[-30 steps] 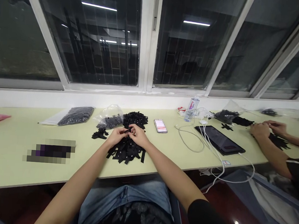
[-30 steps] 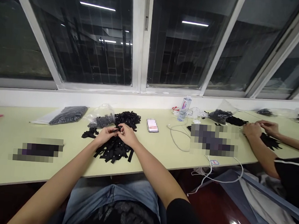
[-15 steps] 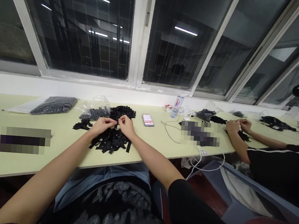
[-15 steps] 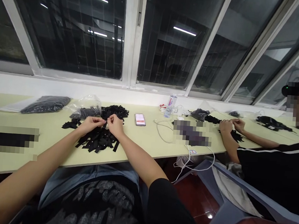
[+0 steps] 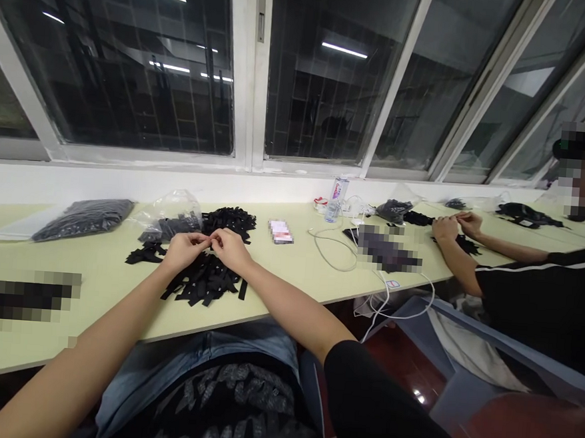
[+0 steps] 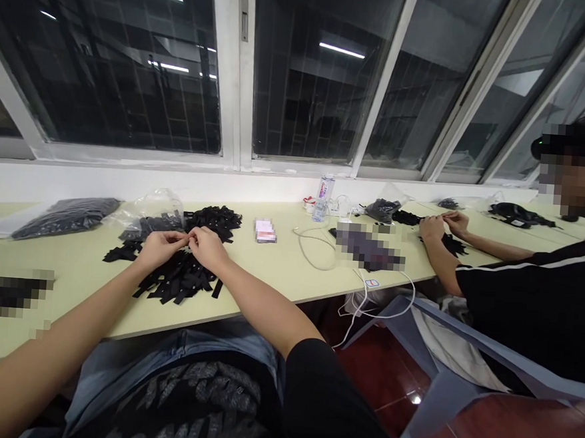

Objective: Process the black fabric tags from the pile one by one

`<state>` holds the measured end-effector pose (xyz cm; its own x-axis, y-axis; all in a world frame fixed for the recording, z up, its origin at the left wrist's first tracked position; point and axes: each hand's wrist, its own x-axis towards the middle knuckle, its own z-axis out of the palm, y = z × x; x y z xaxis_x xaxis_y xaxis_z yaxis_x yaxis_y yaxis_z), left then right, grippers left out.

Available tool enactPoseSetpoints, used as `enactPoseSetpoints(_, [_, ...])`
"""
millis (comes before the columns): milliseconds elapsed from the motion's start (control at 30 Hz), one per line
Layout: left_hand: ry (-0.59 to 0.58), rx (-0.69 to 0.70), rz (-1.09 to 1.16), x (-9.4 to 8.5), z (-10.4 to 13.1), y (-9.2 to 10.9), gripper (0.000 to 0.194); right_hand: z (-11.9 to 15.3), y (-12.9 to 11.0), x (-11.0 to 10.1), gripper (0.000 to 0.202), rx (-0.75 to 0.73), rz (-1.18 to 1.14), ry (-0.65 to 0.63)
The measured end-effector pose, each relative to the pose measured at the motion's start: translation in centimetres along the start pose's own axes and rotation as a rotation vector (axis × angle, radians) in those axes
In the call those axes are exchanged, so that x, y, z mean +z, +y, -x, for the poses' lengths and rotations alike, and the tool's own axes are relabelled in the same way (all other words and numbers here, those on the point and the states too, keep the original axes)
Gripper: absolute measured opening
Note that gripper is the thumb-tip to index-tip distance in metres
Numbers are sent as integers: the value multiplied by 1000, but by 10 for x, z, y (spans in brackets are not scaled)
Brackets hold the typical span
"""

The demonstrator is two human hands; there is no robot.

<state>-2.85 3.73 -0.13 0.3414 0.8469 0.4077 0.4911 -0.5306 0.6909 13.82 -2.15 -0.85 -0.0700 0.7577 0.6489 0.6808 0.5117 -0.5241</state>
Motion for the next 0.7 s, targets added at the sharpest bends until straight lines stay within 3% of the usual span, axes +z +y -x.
enactPoseSetpoints(400, [-78,93,-95,0,0,0,47,-9,16,-1,8,202,-167,-19])
enactPoseSetpoints(700, [-33,120,-203,1,0,2,42,-10,16,4,10,236,-220,-32])
